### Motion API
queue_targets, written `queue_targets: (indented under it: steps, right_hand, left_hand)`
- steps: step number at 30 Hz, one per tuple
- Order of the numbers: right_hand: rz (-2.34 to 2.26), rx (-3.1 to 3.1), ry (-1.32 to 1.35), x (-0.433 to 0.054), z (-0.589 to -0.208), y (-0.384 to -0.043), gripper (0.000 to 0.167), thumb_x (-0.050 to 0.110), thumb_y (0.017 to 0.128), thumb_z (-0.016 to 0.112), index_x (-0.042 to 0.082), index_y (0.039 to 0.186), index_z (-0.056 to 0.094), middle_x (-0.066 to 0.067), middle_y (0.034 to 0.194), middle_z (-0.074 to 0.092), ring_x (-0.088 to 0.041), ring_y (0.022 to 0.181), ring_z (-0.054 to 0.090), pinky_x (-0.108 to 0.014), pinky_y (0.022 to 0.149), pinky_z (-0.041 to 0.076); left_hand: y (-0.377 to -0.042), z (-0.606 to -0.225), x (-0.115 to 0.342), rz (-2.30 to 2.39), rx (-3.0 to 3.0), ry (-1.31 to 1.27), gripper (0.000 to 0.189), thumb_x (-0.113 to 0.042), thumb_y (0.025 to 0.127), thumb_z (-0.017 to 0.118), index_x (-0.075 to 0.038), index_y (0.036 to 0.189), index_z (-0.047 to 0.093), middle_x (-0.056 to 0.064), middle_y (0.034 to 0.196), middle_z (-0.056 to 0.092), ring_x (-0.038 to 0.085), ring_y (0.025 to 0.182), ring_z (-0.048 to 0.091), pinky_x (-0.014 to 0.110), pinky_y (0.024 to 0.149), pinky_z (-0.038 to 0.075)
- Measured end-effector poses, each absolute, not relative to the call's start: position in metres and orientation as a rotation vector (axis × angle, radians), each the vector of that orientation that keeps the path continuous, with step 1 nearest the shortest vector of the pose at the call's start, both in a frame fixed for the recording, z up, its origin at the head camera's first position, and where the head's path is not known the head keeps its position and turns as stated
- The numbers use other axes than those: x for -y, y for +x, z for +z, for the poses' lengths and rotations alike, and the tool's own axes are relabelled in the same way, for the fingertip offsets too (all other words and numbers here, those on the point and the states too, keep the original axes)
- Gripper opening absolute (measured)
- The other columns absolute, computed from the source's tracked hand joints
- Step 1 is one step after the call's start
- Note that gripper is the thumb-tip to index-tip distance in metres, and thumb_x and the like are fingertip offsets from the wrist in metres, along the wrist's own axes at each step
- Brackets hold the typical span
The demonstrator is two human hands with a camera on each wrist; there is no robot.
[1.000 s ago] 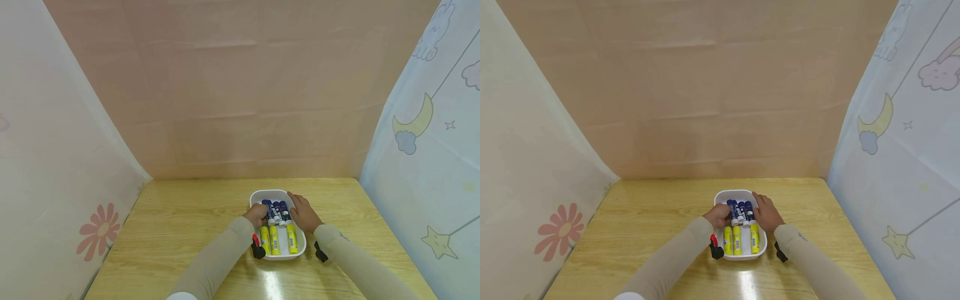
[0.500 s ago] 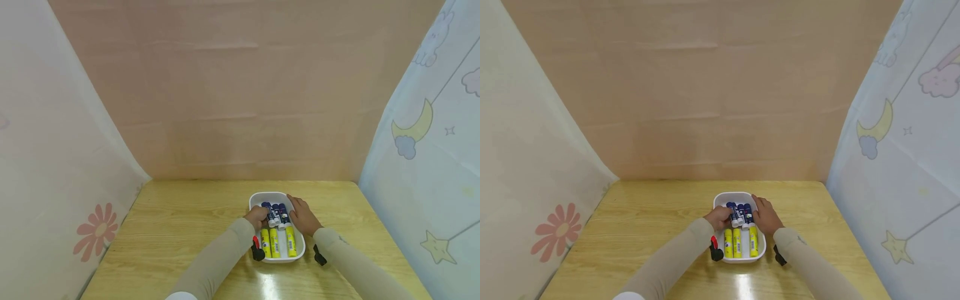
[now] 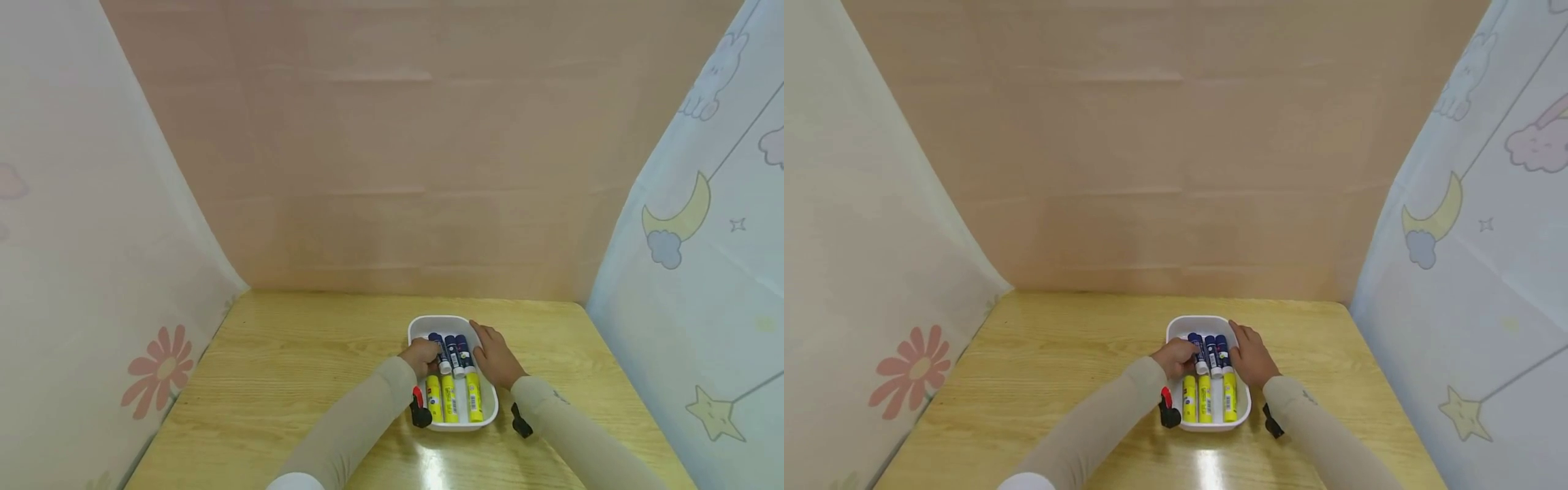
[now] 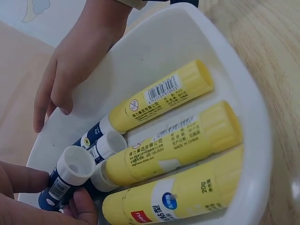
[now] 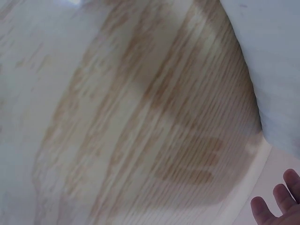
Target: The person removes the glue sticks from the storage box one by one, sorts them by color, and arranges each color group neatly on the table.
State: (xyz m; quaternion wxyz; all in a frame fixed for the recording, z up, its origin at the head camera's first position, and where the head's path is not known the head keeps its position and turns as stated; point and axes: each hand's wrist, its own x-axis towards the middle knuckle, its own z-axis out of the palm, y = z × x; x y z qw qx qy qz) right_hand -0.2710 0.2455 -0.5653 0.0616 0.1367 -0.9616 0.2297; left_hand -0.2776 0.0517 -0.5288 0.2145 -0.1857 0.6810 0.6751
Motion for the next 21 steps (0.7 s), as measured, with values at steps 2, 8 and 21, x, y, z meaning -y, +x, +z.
queue_targets:
  steps: [2, 8, 21]
  right_hand:
    - [0.704, 2.909, 0.414, -0.245, -0.566, -0.271, 0.058, 0.014, 0.100, 0.044, 0.006, 0.153, 0.024, -0.024, 0.144, 0.038, -0.042, 0.132, 0.036, -0.060, 0.107, 0.032]
    - [0.699, 2.908, 0.413, -0.244, -0.567, -0.271, 0.058, 0.015, 0.100, 0.045, 0.007, 0.153, 0.025, -0.024, 0.143, 0.039, -0.042, 0.131, 0.037, -0.059, 0.106, 0.034]
    - [0.705, 2.902, 0.440, -0.245, -0.563, -0.274, 0.058, 0.011, 0.099, 0.046, 0.004, 0.152, 0.025, -0.026, 0.142, 0.039, -0.044, 0.129, 0.038, -0.061, 0.106, 0.033]
  left_hand:
    - [-0.278, -0.530, -0.051, 1.892, -1.871, -0.500, 0.024, 0.003, 0.095, 0.051, 0.011, 0.118, 0.052, 0.009, 0.086, 0.052, 0.018, 0.073, 0.053, 0.022, 0.062, 0.046]
    - [-0.281, -0.531, -0.047, 1.978, -1.735, -0.469, 0.035, 0.005, 0.095, 0.049, 0.013, 0.130, 0.044, 0.013, 0.098, 0.053, 0.022, 0.084, 0.054, 0.028, 0.074, 0.052]
    - [-0.281, -0.529, -0.037, 2.055, -1.576, -0.246, 0.036, -0.001, 0.100, 0.046, 0.010, 0.135, 0.048, 0.017, 0.120, 0.060, 0.020, 0.099, 0.056, 0.036, 0.094, 0.049]
